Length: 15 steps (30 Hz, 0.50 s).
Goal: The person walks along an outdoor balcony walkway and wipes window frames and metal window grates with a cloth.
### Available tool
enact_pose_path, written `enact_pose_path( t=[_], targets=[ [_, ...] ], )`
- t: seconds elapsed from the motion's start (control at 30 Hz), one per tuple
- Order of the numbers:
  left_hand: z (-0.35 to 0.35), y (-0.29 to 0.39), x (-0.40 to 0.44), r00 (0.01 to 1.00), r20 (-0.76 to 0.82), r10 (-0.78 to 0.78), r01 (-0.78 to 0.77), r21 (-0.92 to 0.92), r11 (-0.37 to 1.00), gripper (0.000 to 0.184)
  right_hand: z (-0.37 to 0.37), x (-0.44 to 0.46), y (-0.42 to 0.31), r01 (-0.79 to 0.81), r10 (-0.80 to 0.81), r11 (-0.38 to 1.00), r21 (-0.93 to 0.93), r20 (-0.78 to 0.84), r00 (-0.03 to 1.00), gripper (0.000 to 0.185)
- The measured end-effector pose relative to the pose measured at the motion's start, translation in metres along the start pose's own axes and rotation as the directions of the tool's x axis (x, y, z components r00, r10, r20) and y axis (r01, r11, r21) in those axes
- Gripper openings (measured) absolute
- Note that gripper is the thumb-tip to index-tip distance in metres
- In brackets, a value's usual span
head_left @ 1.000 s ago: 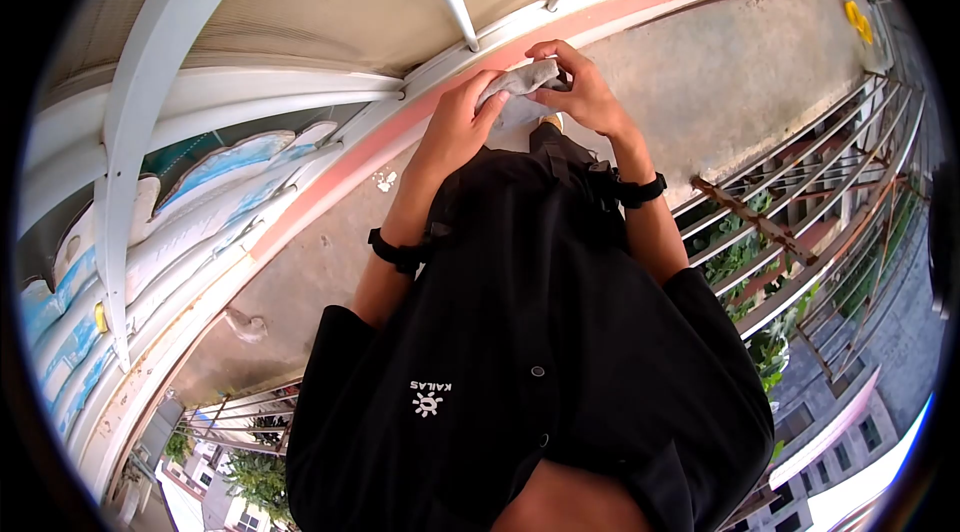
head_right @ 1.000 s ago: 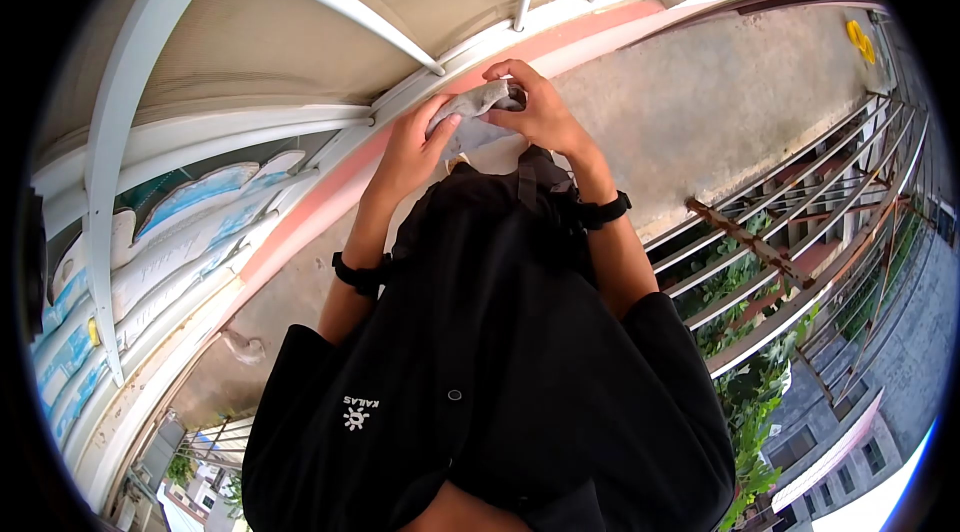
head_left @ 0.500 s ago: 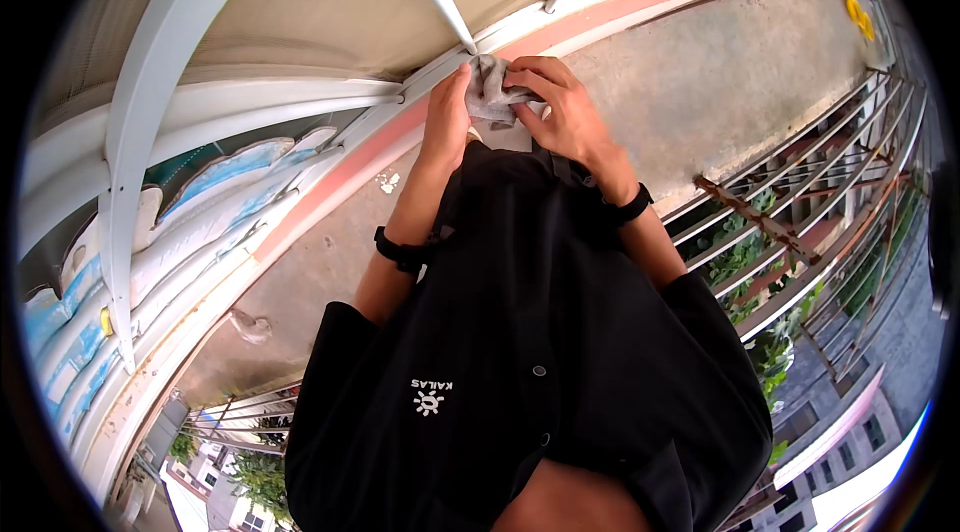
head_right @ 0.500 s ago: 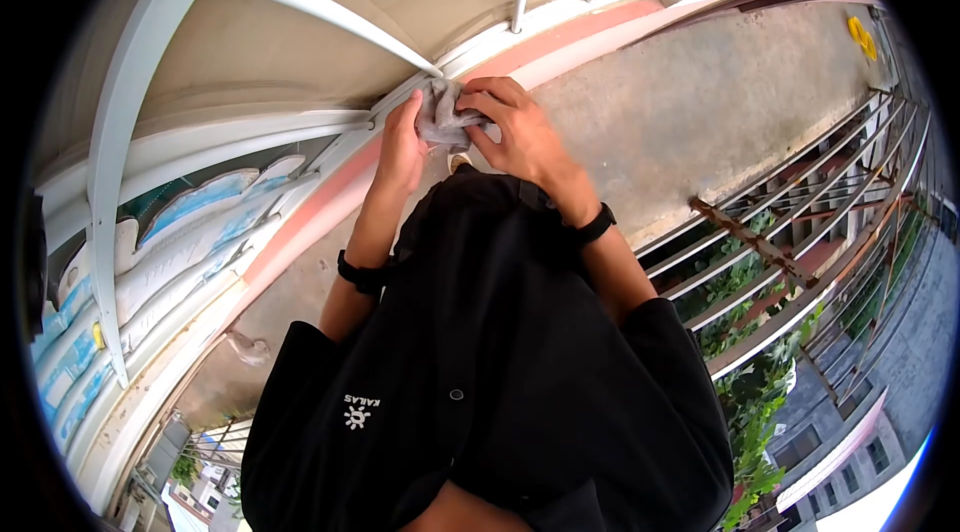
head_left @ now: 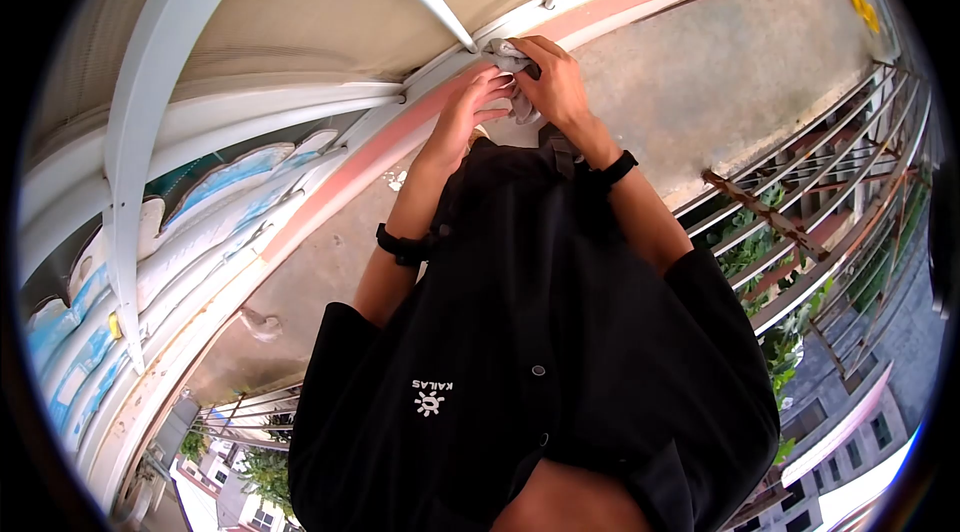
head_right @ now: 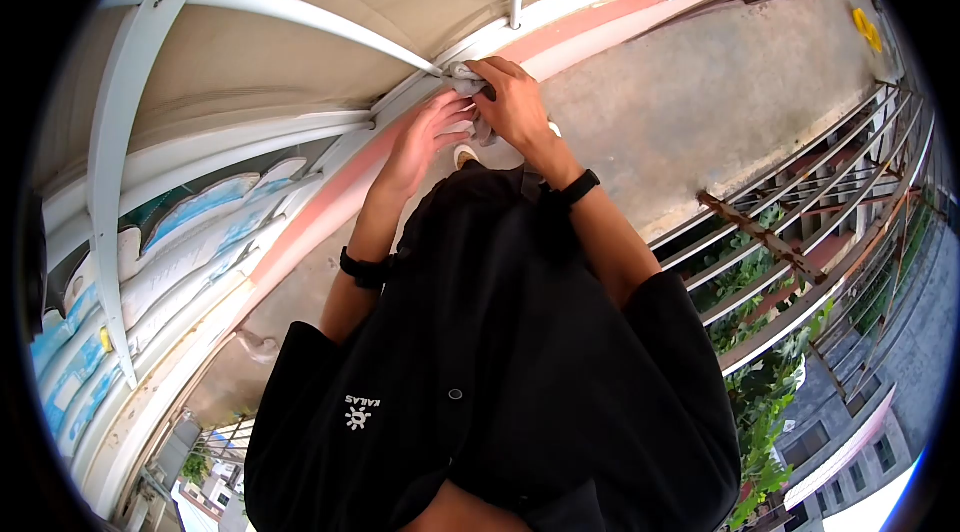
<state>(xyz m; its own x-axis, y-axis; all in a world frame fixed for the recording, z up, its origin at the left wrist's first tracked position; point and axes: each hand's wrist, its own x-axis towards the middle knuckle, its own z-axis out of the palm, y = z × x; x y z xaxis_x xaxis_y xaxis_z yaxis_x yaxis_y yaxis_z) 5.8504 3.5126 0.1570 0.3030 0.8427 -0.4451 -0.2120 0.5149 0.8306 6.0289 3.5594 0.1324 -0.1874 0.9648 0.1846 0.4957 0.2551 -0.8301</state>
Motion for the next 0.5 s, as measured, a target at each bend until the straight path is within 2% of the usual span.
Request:
enact_pose_path(
  t=[0.03, 0.1, 0.17, 0.23, 0.3, 0.43, 0.5],
  targets=[
    [-0.002, 0.000, 0.001, 1.000, -0.001, 0.000, 0.000, 0.004, 1.000, 0.061, 0.004, 0.005, 0.003, 0.038, -0.038, 0.999, -0.023, -0.006, 0.999, 0.042],
    [-0.010, 0.005, 0.002, 0.992, -0.127, -0.021, 0.024, 0.017, 1.000, 0.058, 0.014, 0.017, 0.006, 0.045, -0.045, 0.999, -0.001, -0.034, 0.998, 0.044],
    [-0.015, 0.009, -0.001, 0.986, -0.168, -0.021, 0.027, 0.035, 0.999, 0.055, 0.022, 0.027, 0.006, -0.007, 0.009, 0.998, 0.061, -0.028, 1.000, 0.044],
    [-0.021, 0.008, -0.003, 0.977, -0.210, -0.024, 0.035, 0.049, 0.998, 0.053, 0.032, 0.032, 0.015, 0.033, -0.033, 0.999, 0.027, -0.009, 0.999, 0.045],
    [-0.025, 0.008, -0.003, 0.969, -0.246, -0.024, 0.037, 0.047, 0.998, 0.049, 0.034, 0.037, 0.021, 0.234, -0.240, 0.957, -0.170, -0.017, 0.971, 0.048],
    [-0.027, 0.004, -0.002, 0.962, -0.270, -0.035, 0.047, 0.038, 0.998, 0.046, 0.025, 0.041, 0.018, 0.295, -0.284, 0.923, -0.247, 0.080, 0.956, 0.047],
    [-0.025, 0.004, -0.001, 0.961, -0.275, -0.035, 0.049, 0.046, 0.998, 0.042, 0.021, 0.042, 0.018, 0.366, -0.330, 0.860, -0.357, 0.159, 0.930, 0.040]
  ],
)
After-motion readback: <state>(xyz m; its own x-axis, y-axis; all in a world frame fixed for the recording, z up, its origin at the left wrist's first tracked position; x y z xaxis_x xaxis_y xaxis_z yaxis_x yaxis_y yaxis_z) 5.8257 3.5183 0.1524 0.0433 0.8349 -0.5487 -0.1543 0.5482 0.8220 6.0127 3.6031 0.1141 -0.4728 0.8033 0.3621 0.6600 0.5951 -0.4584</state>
